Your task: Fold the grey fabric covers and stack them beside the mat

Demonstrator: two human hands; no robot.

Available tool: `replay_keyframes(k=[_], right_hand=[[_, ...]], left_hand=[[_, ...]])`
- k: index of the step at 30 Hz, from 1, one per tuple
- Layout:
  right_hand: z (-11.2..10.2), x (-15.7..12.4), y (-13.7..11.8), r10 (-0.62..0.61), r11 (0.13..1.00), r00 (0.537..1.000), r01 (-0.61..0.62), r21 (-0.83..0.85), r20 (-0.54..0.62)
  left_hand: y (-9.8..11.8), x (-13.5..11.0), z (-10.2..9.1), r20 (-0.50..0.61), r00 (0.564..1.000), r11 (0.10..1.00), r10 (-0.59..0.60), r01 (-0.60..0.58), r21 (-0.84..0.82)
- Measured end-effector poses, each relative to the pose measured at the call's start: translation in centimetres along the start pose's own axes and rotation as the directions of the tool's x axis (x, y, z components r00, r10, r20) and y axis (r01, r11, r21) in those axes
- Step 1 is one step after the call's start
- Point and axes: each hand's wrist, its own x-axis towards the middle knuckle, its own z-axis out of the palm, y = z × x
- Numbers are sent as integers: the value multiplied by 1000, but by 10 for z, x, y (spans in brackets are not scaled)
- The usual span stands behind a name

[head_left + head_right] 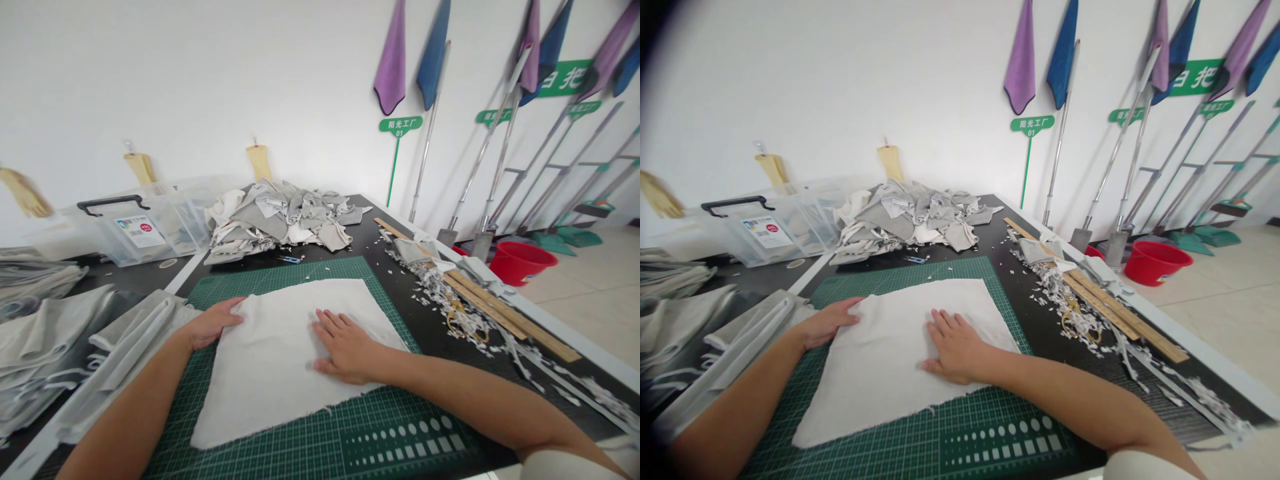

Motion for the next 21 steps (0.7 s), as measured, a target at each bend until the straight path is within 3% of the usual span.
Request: replay_keyframes(k=[5,10,17,21], right_hand=[[-2,-5,-13,10,998,1000,-9,57,-16],[-2,-5,-14,-115,979,991,100,178,73],[0,-4,-5,-160,968,983,137,211,94],[1,-5,-3,-149,972,985,130,196,87]], left_hand=[[1,2,2,-52,999,997,-12,15,70],[1,2,5,-54,999,1000,-1,2,28],[-5,13,-6,-265,964,993,34,-3,115],[-5,15,-12,-328,943,990,61,-16,140]])
